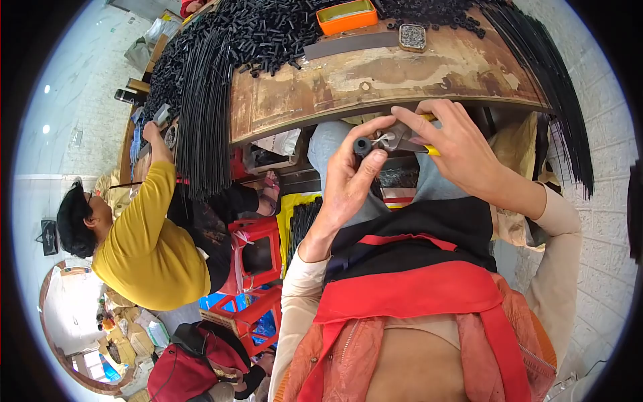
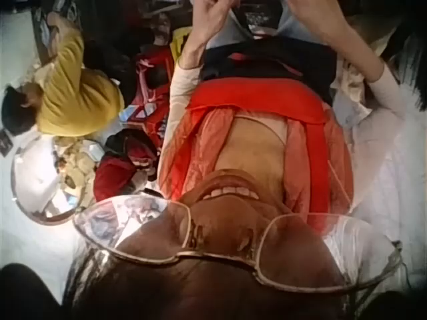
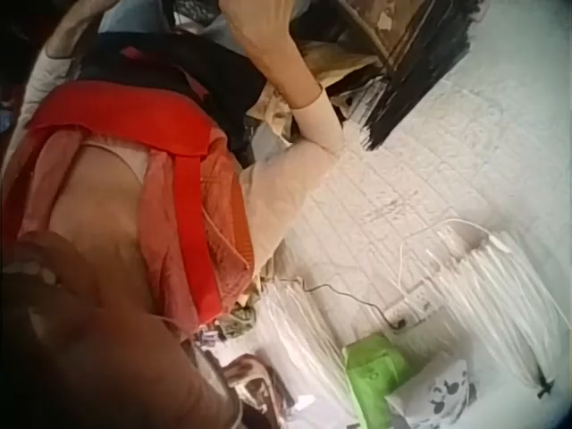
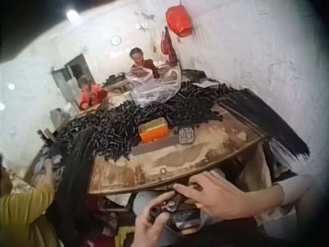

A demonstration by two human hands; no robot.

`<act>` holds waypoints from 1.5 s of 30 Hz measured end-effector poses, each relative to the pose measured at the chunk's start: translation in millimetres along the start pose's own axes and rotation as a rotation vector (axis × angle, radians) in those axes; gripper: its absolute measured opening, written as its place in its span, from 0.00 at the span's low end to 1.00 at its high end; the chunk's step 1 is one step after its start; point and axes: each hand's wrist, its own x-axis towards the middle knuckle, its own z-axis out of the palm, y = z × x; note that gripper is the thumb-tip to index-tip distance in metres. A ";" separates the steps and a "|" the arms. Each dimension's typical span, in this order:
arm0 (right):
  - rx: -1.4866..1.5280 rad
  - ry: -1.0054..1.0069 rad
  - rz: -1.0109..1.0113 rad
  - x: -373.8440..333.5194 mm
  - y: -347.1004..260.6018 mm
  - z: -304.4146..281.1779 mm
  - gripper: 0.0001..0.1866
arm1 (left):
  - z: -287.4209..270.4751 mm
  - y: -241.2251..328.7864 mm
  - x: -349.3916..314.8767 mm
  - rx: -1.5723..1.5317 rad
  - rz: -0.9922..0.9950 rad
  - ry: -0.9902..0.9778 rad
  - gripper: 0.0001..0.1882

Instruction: Assembling and trimming bundles of black plastic strips or synthetic hair using a fixture and pliers.

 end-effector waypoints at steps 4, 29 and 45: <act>-0.010 -0.048 0.012 -1.9 8.3 -2.0 0.29 | 2.0 0.8 -2.5 0.051 0.005 0.025 0.26; 1.269 -1.214 0.883 -14.6 3.2 -37.4 0.25 | -21.5 0.5 -1.1 0.056 -0.140 -0.375 0.22; 0.641 -0.545 0.401 -9.0 3.0 -29.9 0.19 | -26.5 -0.4 3.6 0.020 -0.193 -0.236 0.30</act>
